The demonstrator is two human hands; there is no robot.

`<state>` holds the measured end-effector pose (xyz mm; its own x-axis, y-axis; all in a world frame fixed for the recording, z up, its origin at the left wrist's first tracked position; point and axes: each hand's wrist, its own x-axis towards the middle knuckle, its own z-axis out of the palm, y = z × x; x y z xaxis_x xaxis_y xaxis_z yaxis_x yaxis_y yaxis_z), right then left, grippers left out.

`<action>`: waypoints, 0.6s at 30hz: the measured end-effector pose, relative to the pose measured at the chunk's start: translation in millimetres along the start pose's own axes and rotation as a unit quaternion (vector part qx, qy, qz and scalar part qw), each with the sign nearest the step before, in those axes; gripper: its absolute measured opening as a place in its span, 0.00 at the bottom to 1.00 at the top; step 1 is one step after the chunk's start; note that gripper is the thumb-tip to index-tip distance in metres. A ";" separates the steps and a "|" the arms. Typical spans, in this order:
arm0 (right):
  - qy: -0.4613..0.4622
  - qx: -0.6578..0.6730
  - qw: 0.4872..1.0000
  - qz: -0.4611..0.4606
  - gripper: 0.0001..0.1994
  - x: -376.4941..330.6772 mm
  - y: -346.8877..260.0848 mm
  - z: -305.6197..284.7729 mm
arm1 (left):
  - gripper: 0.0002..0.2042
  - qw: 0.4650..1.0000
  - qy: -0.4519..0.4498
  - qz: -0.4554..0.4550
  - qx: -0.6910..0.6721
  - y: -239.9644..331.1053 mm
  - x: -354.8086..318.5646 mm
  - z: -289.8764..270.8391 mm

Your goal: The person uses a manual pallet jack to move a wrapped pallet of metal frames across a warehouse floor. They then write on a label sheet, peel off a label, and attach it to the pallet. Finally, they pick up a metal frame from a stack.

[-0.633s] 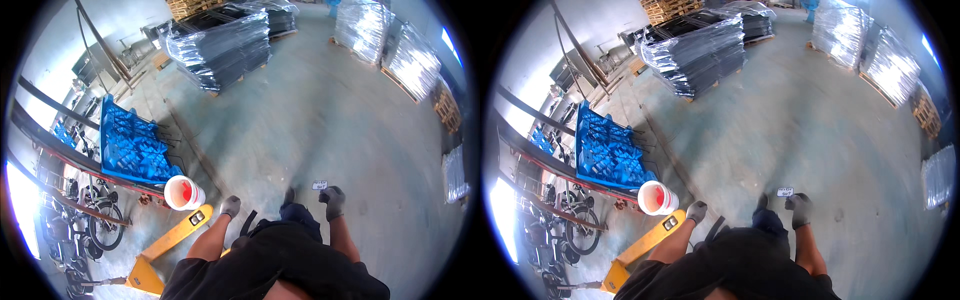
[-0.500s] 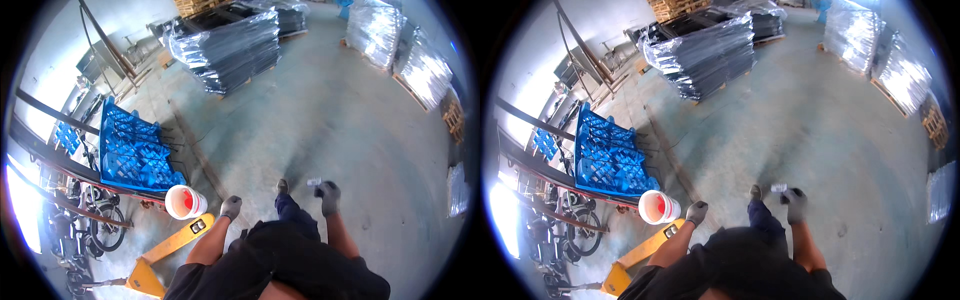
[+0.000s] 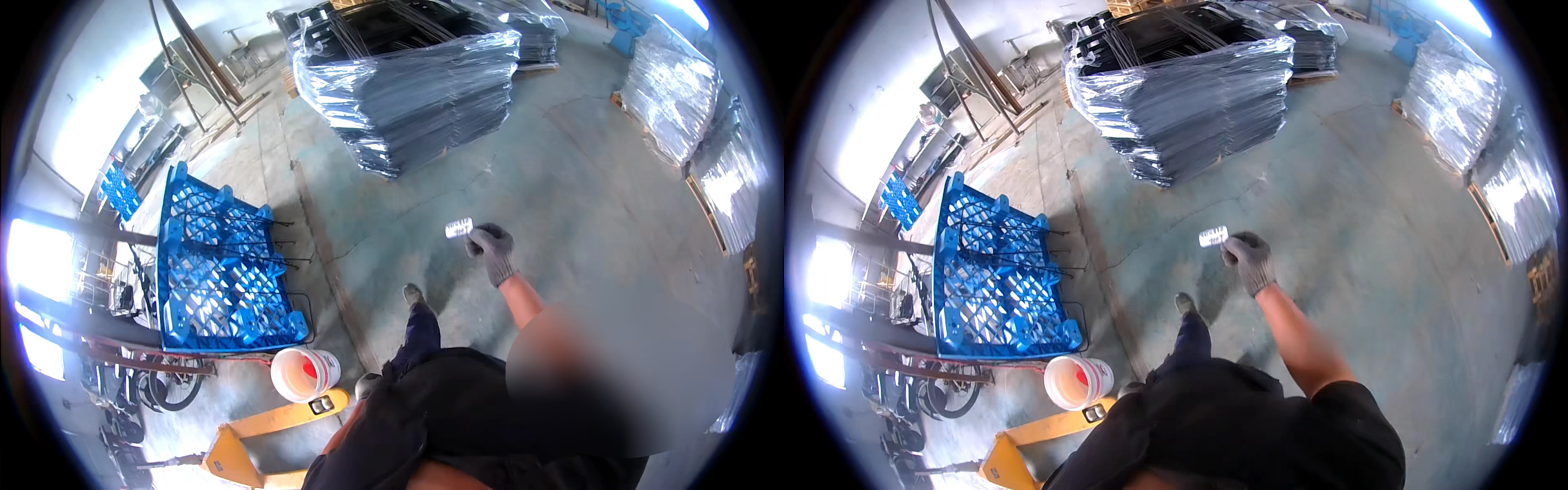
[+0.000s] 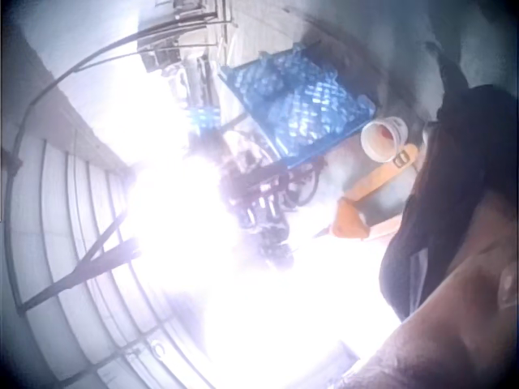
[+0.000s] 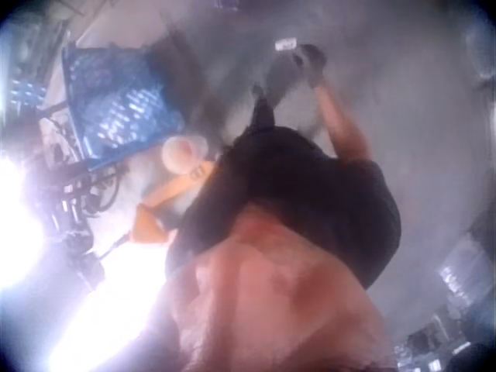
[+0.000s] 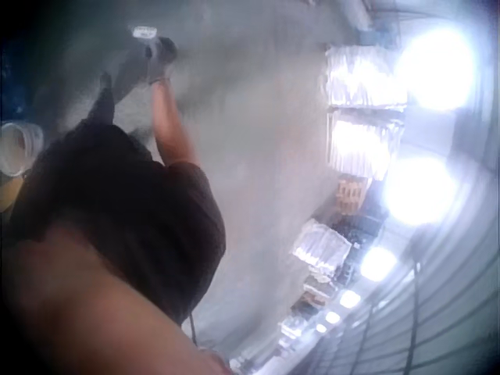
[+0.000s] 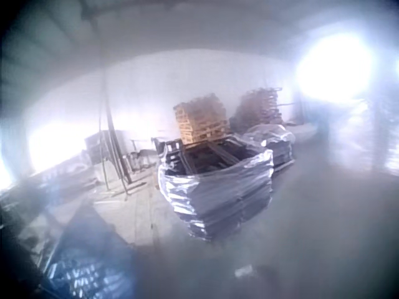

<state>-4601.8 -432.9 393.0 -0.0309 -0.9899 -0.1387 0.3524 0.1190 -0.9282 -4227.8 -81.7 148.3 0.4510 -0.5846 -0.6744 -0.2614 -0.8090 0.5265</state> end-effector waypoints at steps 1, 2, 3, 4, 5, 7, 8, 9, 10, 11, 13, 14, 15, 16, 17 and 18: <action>-0.001 0.002 1.000 -0.012 0.07 31.5 -1.1 15.3 | 0.17 1.000 -0.013 0.012 0.024 8.2 28.3 4.7; -0.018 0.009 1.000 -0.014 0.06 66.5 -2.5 34.8 | 0.18 0.997 -0.017 0.041 0.056 -3.0 75.0 8.7; -0.024 0.017 0.999 -0.017 0.06 98.8 -3.8 48.2 | 0.18 0.993 -0.029 0.074 0.088 -1.0 114.9 7.0; -0.029 0.026 0.999 -0.018 0.06 128.6 -3.8 60.7 | 0.19 0.989 -0.037 0.100 0.105 5.8 159.9 -0.8; -0.004 0.034 0.999 -0.011 0.06 159.4 -5.4 75.8 | 0.21 0.986 -0.050 0.137 0.077 46.5 188.6 1.7; -0.008 0.013 1.000 -0.022 0.07 216.8 -10.1 98.4 | 0.23 0.982 -0.030 0.132 0.130 139.4 216.1 -32.4; -0.004 0.007 1.000 -0.022 0.08 242.9 -11.8 105.0 | 0.19 0.994 0.009 0.086 0.068 202.5 211.0 -41.8; 0.006 0.007 1.000 -0.006 0.09 265.5 -19.5 127.2 | 0.13 0.989 -0.001 0.126 -0.079 222.1 232.3 -61.6; -0.015 -0.008 1.000 -0.011 0.09 289.1 -26.8 149.2 | 0.10 0.989 -0.003 0.103 -0.106 230.8 262.4 -78.0; -0.022 -0.024 0.999 -0.012 0.08 316.3 -25.5 157.7 | 0.10 0.989 0.040 0.114 -0.082 260.4 272.7 -89.8; -0.045 -0.021 0.999 0.000 0.07 361.4 -20.7 177.1 | 0.09 0.981 0.097 0.165 -0.034 311.0 283.2 -121.9; -0.041 -0.011 0.999 0.004 0.08 386.3 -16.9 186.3 | 0.10 0.973 0.131 0.192 -0.006 334.8 288.3 -135.5; -0.035 -0.001 0.999 0.006 0.08 414.5 -7.9 192.4 | 0.09 0.975 0.113 0.179 -0.064 355.4 290.5 -146.7; -0.033 0.007 0.999 0.008 0.08 443.2 0.5 199.7 | 0.08 0.974 0.097 0.164 -0.124 375.6 290.0 -154.5; -0.024 0.006 1.000 0.014 0.09 469.5 6.6 208.0 | 0.06 0.972 0.103 0.147 -0.149 395.8 284.2 -158.4; -0.032 -0.013 0.999 0.016 0.08 495.9 10.8 213.8 | 0.06 0.970 0.124 0.132 -0.164 400.0 285.7 -159.6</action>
<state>-4413.4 -939.1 388.0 0.0404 -0.9884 -0.1465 0.3277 0.1516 -0.9325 -4067.2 -562.5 248.8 0.6078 -0.7024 -0.3704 -0.1281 -0.5471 0.8272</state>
